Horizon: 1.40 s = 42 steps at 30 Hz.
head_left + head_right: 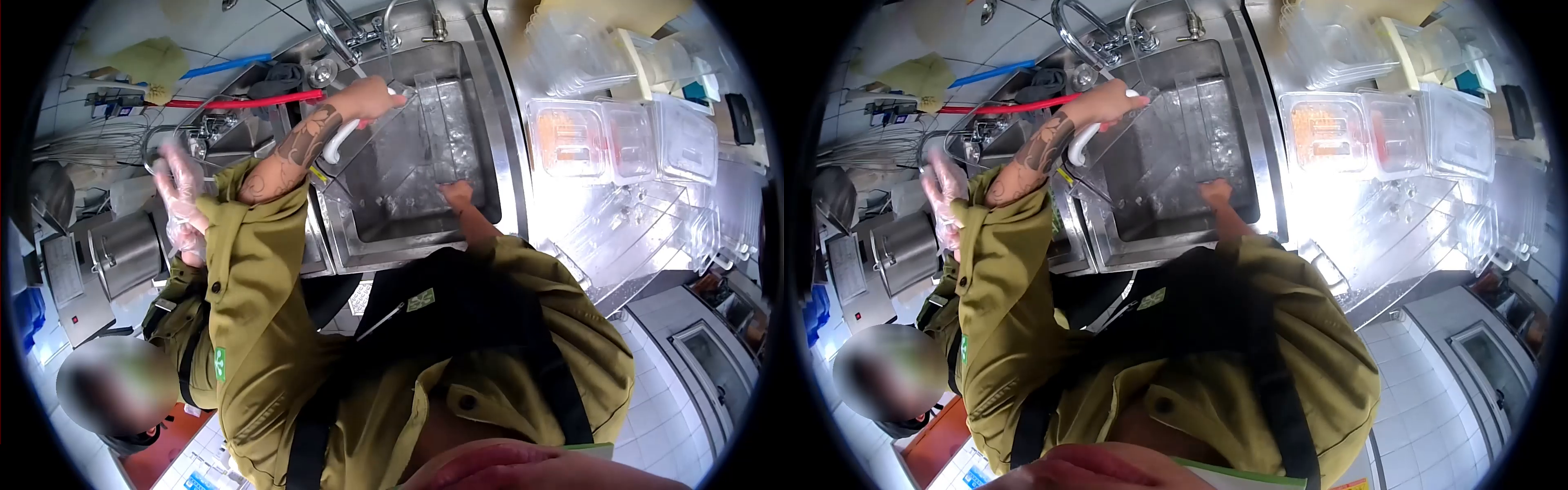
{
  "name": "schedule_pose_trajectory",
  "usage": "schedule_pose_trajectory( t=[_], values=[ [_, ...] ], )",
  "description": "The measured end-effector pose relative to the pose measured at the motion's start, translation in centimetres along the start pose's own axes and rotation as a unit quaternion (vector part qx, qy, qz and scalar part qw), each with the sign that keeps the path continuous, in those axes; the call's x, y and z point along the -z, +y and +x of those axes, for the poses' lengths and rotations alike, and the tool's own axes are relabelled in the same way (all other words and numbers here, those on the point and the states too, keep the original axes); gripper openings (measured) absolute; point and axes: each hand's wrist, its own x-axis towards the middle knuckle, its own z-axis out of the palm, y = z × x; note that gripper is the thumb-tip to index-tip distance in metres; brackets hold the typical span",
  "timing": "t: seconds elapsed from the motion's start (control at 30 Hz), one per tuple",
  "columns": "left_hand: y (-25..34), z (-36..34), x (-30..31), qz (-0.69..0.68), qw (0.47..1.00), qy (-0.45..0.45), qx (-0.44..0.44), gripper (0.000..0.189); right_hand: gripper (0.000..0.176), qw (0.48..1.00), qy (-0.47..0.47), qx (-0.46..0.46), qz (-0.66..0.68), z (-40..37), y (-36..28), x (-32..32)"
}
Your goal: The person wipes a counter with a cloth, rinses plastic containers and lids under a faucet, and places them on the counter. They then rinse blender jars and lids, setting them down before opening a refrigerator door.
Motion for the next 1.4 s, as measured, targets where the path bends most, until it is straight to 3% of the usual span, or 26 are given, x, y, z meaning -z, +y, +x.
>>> schedule_pose_trajectory(
  t=[0.07,0.17,0.23,0.3,0.37,0.47,0.5,0.67,0.73,0.8,1.1,1.23,1.33,1.37,1.4],
  values=[
    [2.0,-2.1,0.5,0.045,0.998,-0.011,-0.038,0.048,0.061,0.999,-0.004,-0.017,-0.037,-0.6,0.0,0.8],
    [4.1,-4.7,-1.4,0.166,0.959,0.141,-0.183,0.043,0.087,0.993,0.113,-0.023,0.011,-2.1,0.0,1.0],
    [5.9,-6.9,-4.0,0.184,0.959,0.114,-0.183,0.032,0.099,0.997,0.078,-0.021,0.005,-1.8,-0.1,1.3],
    [7.1,-8.7,-7.2,0.292,0.931,0.116,-0.188,0.019,0.108,0.998,0.051,-0.021,0.015,-1.8,-0.4,1.4],
    [8.1,-9.3,-10.0,0.324,0.936,0.069,-0.119,0.011,0.111,0.998,0.035,-0.02,0.041,-2.5,-1.3,2.0],
    [8.7,-9.8,-11.9,0.343,0.936,0.054,-0.055,0.008,0.119,0.993,0.025,0.087,0.074,-2.8,-2.0,2.4],
    [8.5,-10.4,-11.4,0.285,0.955,0.042,-0.074,0.011,0.124,0.983,0.018,0.145,0.11,-2.3,-1.7,1.8],
    [5.2,-14.6,-8.8,0.146,0.949,0.27,-0.066,0.025,0.122,0.987,-0.028,0.139,0.079,0.5,-4.2,1.9],
    [4.4,-17.0,-8.1,0.095,0.94,0.328,0.017,0.03,0.12,0.989,-0.083,0.119,0.025,-0.2,-6.9,3.2],
    [2.7,-19.1,-8.5,0.059,0.918,0.392,0.006,0.032,0.116,0.991,-0.052,0.121,0.022,-0.4,-7.5,2.0],
    [3.0,-25.8,-11.7,-0.087,0.909,0.393,0.109,0.028,0.117,0.986,-0.066,0.15,0.039,-0.4,-9.9,-2.3],
    [2.7,-28.3,-13.3,-0.132,0.894,0.407,0.132,0.026,0.12,0.992,-0.03,0.098,0.079,-0.5,-9.7,-3.1],
    [1.9,-30.4,-14.9,-0.137,0.896,0.403,0.124,0.026,0.111,0.961,0.125,0.204,0.137,-2.2,-7.7,-1.3],
    [1.4,-31.2,-15.6,-0.157,0.893,0.406,0.112,0.025,0.09,0.963,0.127,0.195,0.133,-5.3,-8.2,1.8],
    [0.6,-31.9,-16.2,-0.161,0.903,0.393,0.065,0.022,0.084,0.953,0.133,0.217,0.166,-7.1,-7.8,3.6]
  ],
)
